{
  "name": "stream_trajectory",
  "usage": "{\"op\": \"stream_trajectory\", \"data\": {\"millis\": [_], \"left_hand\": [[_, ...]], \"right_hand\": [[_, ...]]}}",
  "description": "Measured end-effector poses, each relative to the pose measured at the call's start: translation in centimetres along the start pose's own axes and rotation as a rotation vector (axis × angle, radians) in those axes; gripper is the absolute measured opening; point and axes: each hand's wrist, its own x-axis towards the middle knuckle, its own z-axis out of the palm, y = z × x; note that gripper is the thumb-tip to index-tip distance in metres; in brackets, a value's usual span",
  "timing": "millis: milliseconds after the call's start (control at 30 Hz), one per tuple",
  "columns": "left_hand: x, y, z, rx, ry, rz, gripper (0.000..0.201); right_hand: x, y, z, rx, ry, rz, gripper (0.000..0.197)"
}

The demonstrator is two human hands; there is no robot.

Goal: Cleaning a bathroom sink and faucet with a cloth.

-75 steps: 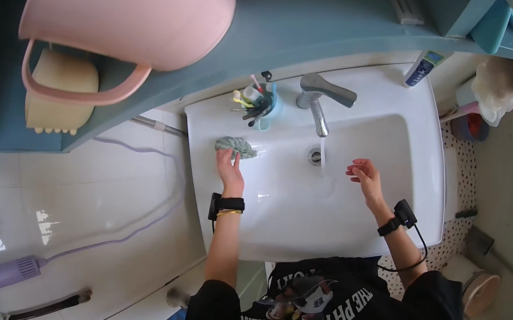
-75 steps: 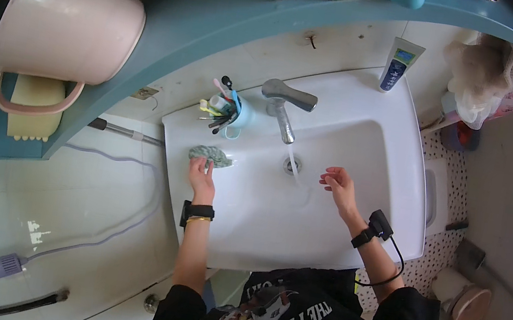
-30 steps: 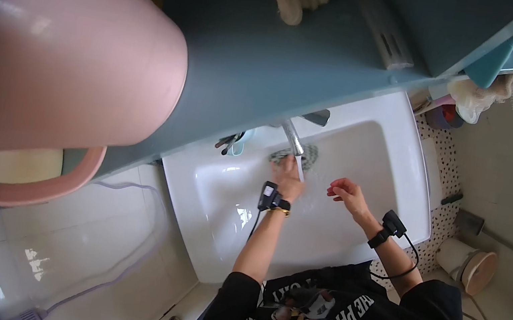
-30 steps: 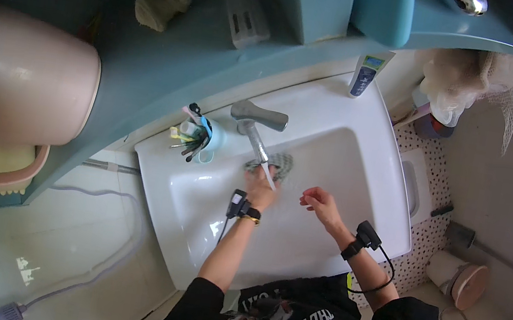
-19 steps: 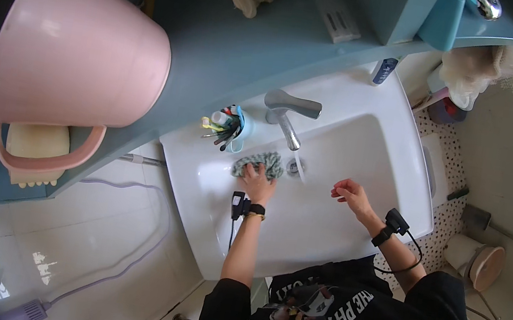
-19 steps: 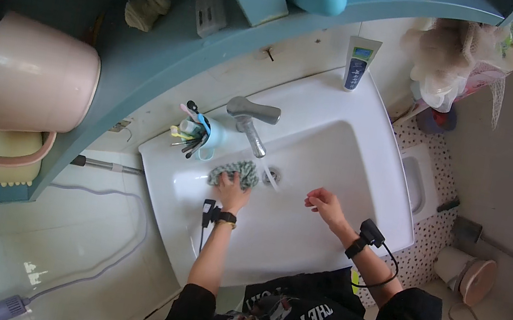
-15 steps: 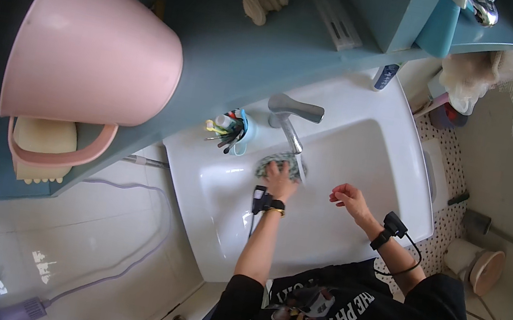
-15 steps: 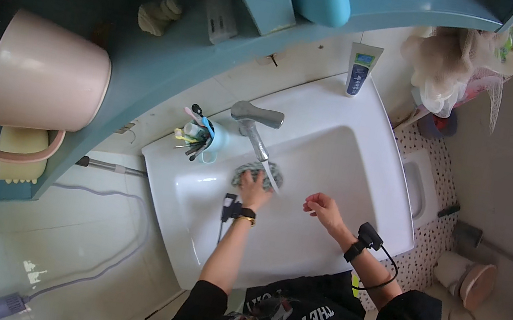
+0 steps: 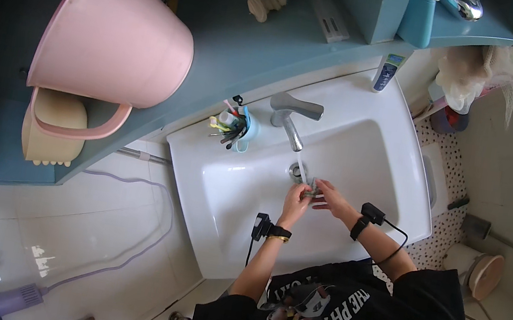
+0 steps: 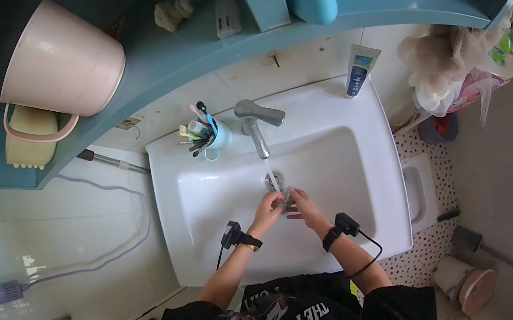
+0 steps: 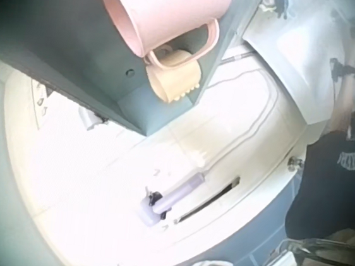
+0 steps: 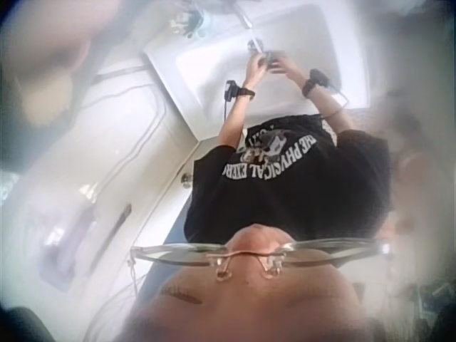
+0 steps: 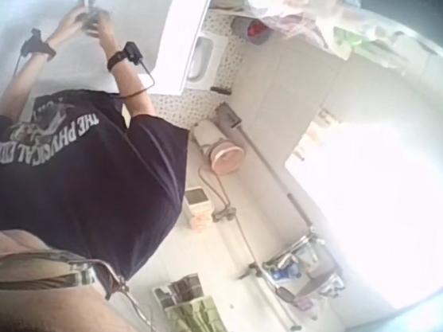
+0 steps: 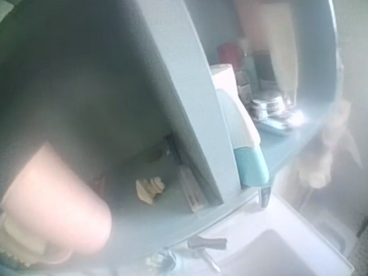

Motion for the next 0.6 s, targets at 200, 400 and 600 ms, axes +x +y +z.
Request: {"op": "stream_trajectory", "data": {"millis": [200,400,600], "left_hand": [[-1.5,1.1,-0.7,-0.772,0.246,-0.312,0.022],[0.5,3.6,-1.9,-1.381,0.082,-0.354,0.038],[0.3,4.8,-1.0,-1.026,0.219,-0.344,0.018]], "right_hand": [[1.9,0.4,2.9,0.095,-0.201,-0.397,0.022],[0.7,-0.6,5.8,-0.523,-0.054,-0.733,0.022],[4.0,-2.4,4.5,-0.695,0.333,-0.943,0.019]]}}
